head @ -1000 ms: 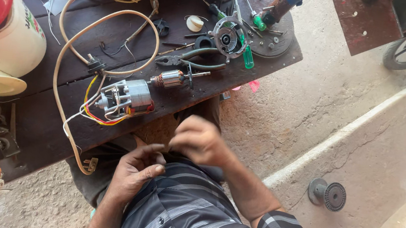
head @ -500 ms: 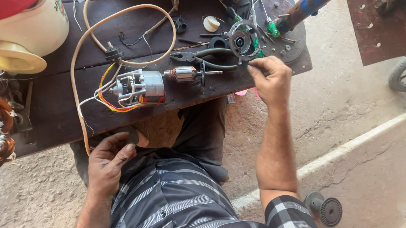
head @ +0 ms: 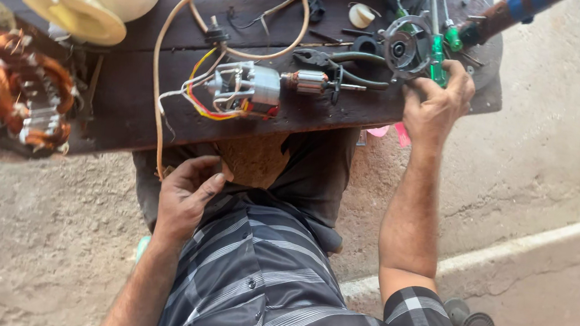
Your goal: The person disassembles a small electric motor, removes the rotor, and uses pliers and a screwdriver to manipulate internal components. The person then reassembles the motor parts and places the housing back on the workbench.
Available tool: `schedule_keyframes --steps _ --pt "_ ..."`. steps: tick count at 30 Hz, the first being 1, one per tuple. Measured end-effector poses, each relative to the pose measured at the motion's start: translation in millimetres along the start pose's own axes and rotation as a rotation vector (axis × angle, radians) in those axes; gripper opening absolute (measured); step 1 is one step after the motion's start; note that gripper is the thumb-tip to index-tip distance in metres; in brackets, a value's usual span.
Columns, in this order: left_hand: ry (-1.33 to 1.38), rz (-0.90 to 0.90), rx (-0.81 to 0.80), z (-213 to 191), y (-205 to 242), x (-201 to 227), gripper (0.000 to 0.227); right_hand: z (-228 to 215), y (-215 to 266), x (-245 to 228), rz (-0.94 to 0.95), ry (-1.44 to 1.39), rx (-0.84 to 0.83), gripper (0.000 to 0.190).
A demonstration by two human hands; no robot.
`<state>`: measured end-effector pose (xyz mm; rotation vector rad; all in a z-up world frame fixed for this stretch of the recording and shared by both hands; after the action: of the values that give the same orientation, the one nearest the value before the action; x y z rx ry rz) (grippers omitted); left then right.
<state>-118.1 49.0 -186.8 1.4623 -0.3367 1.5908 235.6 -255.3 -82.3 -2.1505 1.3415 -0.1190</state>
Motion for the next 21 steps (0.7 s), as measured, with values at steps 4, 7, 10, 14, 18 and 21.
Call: schedule_keyframes --steps 4,7,10,14,18,21 --pt "0.045 0.034 -0.007 6 7 5 0.040 11 1 5 -0.034 -0.016 -0.069 0.015" --pt "0.037 0.066 0.009 3 13 5 0.040 18 4 1 -0.121 0.028 -0.031 0.007" --pt "0.013 0.085 0.029 -4 22 3 0.038 21 12 -2 -0.209 0.139 0.017 0.004" --pt "-0.046 0.146 0.071 -14 31 10 0.036 13 13 -2 -0.147 0.027 0.133 0.004" --pt "0.000 0.157 0.069 -18 30 15 0.035 6 10 9 -0.071 -0.056 0.124 0.011" --pt "0.022 0.154 0.060 -18 33 13 0.034 11 7 15 -0.081 -0.084 0.095 0.012"
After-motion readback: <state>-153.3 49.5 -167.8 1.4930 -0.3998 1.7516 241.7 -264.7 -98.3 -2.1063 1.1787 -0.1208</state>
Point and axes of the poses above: each hand's wrist, its own y-axis away from the middle knuckle, its own z-axis out of the palm, x = y × z, the point moved 9 cm from there along -y, towards the middle knuckle, and after that the axes turned 5 degrees about x, right-handed, at the moved point
